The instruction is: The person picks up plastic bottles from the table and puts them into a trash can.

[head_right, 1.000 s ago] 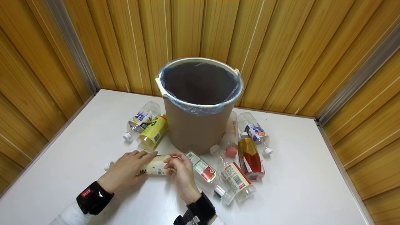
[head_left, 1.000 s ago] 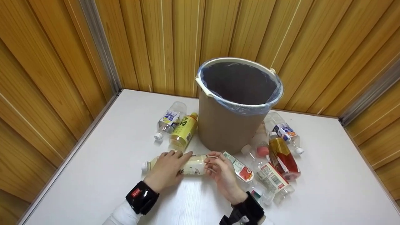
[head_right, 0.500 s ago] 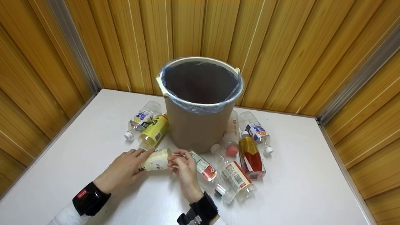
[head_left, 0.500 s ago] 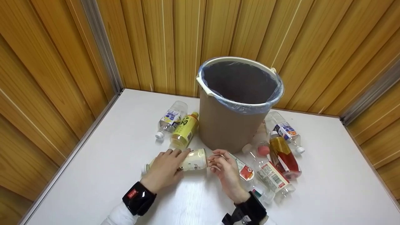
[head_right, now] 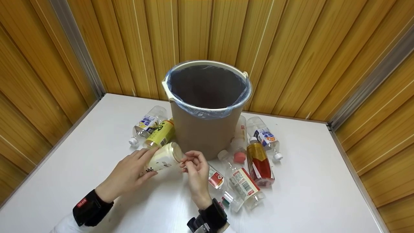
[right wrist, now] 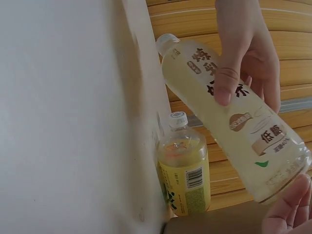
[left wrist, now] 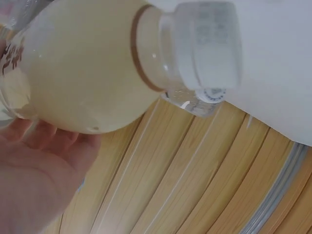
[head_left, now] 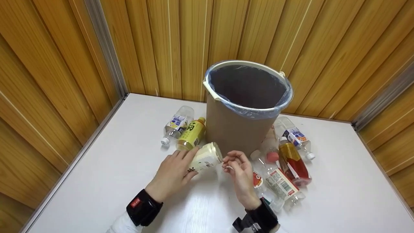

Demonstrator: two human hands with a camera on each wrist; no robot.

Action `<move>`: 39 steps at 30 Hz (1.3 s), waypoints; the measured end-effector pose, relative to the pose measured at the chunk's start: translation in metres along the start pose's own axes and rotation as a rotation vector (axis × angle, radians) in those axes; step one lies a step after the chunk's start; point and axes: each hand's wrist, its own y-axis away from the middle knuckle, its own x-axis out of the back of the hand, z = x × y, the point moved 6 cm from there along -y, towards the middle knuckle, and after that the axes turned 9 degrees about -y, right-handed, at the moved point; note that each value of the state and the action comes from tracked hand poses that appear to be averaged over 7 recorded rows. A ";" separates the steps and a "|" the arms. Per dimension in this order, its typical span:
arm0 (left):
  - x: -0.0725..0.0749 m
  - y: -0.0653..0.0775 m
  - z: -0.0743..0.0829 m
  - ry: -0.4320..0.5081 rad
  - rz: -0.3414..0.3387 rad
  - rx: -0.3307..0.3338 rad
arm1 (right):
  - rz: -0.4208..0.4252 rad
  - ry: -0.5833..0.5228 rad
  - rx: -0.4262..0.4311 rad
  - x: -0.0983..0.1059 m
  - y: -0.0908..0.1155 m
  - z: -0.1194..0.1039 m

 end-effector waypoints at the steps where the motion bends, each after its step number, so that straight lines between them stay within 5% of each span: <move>1: 0.002 -0.001 0.001 0.015 0.018 0.007 | 0.007 0.002 0.019 0.000 -0.001 -0.001; 8: 0.013 -0.008 0.009 0.237 0.082 0.072 | 0.011 0.112 0.153 -0.001 -0.001 -0.007; 18: 0.010 -0.015 0.011 0.788 0.095 0.247 | -0.250 0.333 0.242 -0.019 0.003 -0.003; 30: -0.009 -0.016 0.015 1.069 0.026 0.400 | -0.476 0.418 0.232 -0.028 0.007 0.009; 39: -0.015 -0.012 0.015 1.063 -0.042 0.430 | -0.513 0.419 0.207 -0.027 0.009 0.010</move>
